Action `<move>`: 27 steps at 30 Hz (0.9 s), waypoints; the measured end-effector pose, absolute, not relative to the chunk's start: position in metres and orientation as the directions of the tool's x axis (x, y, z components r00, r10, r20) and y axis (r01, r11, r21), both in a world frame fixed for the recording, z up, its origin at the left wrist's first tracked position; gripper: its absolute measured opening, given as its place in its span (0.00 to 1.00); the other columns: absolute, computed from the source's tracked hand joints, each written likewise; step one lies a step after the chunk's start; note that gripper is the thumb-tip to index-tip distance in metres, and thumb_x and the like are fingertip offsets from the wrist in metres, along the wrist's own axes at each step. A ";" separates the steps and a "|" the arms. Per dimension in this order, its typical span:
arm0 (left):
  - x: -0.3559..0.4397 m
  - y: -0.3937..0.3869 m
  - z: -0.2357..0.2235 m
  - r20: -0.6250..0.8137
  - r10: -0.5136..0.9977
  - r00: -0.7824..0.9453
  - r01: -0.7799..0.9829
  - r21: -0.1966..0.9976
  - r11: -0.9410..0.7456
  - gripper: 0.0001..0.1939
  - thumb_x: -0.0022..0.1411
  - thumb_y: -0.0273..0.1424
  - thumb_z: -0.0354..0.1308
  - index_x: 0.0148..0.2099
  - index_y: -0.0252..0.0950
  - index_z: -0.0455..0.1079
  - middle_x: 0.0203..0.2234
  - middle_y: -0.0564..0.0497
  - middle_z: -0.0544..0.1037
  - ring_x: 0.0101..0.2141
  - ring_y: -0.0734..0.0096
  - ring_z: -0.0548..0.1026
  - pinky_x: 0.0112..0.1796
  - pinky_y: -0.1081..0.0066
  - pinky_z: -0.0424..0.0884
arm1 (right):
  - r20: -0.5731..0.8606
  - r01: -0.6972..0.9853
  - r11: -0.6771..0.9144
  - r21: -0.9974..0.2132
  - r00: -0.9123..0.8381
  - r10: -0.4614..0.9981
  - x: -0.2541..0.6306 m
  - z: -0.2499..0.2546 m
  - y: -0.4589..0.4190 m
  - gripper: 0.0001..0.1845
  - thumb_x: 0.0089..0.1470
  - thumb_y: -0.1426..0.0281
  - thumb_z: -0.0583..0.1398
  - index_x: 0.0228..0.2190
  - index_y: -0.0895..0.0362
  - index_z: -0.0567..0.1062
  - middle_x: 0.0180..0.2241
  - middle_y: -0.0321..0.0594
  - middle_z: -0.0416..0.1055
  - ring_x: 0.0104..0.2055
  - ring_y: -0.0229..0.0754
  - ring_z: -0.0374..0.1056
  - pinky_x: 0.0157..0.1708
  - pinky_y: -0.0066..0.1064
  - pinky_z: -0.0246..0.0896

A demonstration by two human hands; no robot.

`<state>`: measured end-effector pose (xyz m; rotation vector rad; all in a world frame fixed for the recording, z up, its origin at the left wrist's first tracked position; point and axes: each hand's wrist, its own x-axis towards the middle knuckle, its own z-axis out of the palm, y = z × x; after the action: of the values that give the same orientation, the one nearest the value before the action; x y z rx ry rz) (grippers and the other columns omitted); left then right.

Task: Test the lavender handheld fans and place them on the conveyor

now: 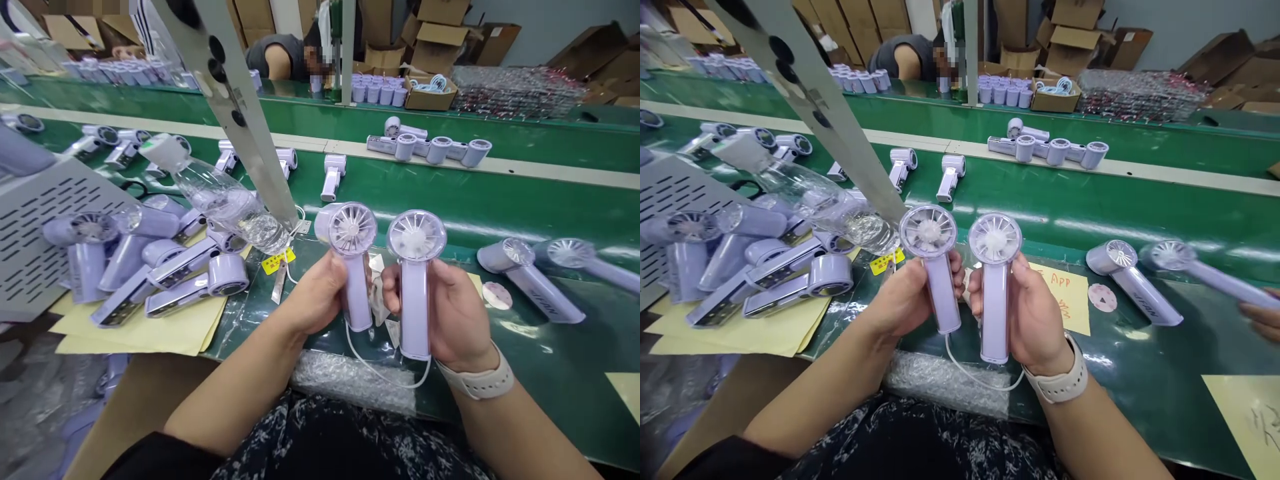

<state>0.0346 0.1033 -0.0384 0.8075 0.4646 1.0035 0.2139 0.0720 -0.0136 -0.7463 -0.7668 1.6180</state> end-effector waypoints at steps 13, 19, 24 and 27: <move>0.025 0.112 -0.033 0.076 0.871 0.486 -0.458 0.871 0.179 0.33 0.56 0.45 0.76 0.56 0.40 0.65 0.41 0.45 0.86 0.40 0.53 0.86 0.41 0.60 0.81 | -0.053 -0.514 -0.012 -0.858 0.065 0.996 0.228 -0.022 0.080 0.13 0.60 0.57 0.62 0.43 0.48 0.80 0.37 0.39 0.80 0.38 0.48 0.77 0.45 0.45 0.76; 0.027 0.114 -0.038 0.061 0.903 0.424 -0.457 0.876 0.155 0.42 0.47 0.53 0.77 0.56 0.41 0.62 0.37 0.46 0.86 0.35 0.57 0.86 0.34 0.65 0.81 | -0.079 -0.479 -0.048 -0.876 0.044 0.996 0.227 -0.029 0.081 0.16 0.64 0.60 0.61 0.52 0.44 0.78 0.41 0.39 0.83 0.42 0.51 0.79 0.48 0.51 0.76; 0.028 0.113 -0.038 0.017 0.924 0.382 -0.446 0.879 0.168 0.44 0.45 0.54 0.77 0.55 0.40 0.63 0.34 0.49 0.84 0.33 0.60 0.85 0.32 0.69 0.77 | -0.108 -0.485 -0.067 -0.872 0.056 0.993 0.225 -0.030 0.081 0.14 0.65 0.63 0.61 0.51 0.46 0.78 0.38 0.40 0.84 0.35 0.47 0.80 0.37 0.42 0.79; 0.028 0.114 -0.040 -0.004 0.923 0.384 -0.443 0.877 0.188 0.43 0.43 0.54 0.78 0.53 0.40 0.63 0.34 0.48 0.84 0.31 0.64 0.83 0.30 0.71 0.76 | -0.113 -0.506 -0.063 -0.860 0.068 0.991 0.221 -0.029 0.081 0.11 0.64 0.64 0.62 0.47 0.48 0.80 0.36 0.39 0.84 0.33 0.45 0.80 0.33 0.36 0.79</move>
<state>0.0284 0.1143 -0.0404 0.9357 0.6289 1.0556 0.2207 0.0811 -0.0295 -0.9185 -0.7028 1.4084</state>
